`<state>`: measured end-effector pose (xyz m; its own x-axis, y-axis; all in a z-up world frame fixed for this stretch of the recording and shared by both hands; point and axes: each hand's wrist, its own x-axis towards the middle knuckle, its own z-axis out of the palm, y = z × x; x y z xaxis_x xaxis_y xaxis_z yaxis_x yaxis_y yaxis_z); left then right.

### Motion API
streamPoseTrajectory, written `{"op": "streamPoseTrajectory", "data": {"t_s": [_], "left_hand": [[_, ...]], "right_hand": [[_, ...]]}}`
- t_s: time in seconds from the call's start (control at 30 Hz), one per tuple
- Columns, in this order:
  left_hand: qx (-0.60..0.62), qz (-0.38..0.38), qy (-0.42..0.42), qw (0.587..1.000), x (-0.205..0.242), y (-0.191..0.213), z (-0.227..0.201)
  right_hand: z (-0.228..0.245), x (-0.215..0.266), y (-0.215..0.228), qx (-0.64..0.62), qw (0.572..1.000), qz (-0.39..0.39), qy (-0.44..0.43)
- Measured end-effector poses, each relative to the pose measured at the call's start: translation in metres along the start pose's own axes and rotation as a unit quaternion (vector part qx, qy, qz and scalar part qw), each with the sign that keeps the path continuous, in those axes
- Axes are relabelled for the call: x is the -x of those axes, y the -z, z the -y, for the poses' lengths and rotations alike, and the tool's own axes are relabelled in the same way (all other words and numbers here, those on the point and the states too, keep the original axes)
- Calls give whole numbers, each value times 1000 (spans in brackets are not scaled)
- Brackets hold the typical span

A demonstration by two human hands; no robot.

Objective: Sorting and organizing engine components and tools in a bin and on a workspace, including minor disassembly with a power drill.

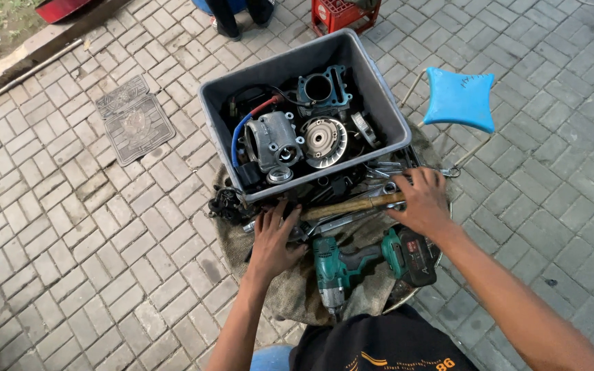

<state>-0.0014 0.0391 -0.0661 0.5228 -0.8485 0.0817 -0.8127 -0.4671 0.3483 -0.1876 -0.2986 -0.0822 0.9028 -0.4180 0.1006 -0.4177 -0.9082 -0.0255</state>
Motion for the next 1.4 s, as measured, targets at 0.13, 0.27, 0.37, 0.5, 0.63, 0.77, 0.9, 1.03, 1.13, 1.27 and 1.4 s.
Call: {"op": "streamPoseTrajectory", "data": {"t_s": [0.13, 0.27, 0.37, 0.5, 0.63, 0.77, 0.9, 1.03, 1.13, 1.27, 1.4], "left_hand": [[55, -28, 58, 996, 26, 19, 0], [121, -72, 220, 965, 64, 5, 7], [151, -139, 232, 951, 85, -17, -9], [312, 95, 344, 880, 79, 18, -81], [318, 109, 267, 903, 80, -13, -99], [235, 75, 262, 933, 74, -36, -103], [232, 156, 296, 913, 60, -13, -102], [360, 55, 341, 867, 61, 11, -68], [320, -132, 370, 862, 63, 2, -25], [71, -39, 339, 937, 50, -3, 15], [37, -1, 332, 943, 35, -28, 30]], "right_hand": [[-6, 33, 66, -149, 985, -8, -82], [3, 77, 83, -257, 933, 15, -252], [27, 94, 93, -325, 882, 102, -325], [50, 116, 78, -329, 881, 162, -297], [62, 102, 96, -341, 865, 188, -316], [65, 97, 93, -321, 863, 240, -308], [68, 94, 88, -304, 875, 222, -305], [66, 104, 67, -274, 892, 189, -305], [62, 110, 56, -319, 887, 134, -304], [65, 110, 60, -331, 884, 133, -302], [71, 109, 71, -342, 880, 125, -305]]}}
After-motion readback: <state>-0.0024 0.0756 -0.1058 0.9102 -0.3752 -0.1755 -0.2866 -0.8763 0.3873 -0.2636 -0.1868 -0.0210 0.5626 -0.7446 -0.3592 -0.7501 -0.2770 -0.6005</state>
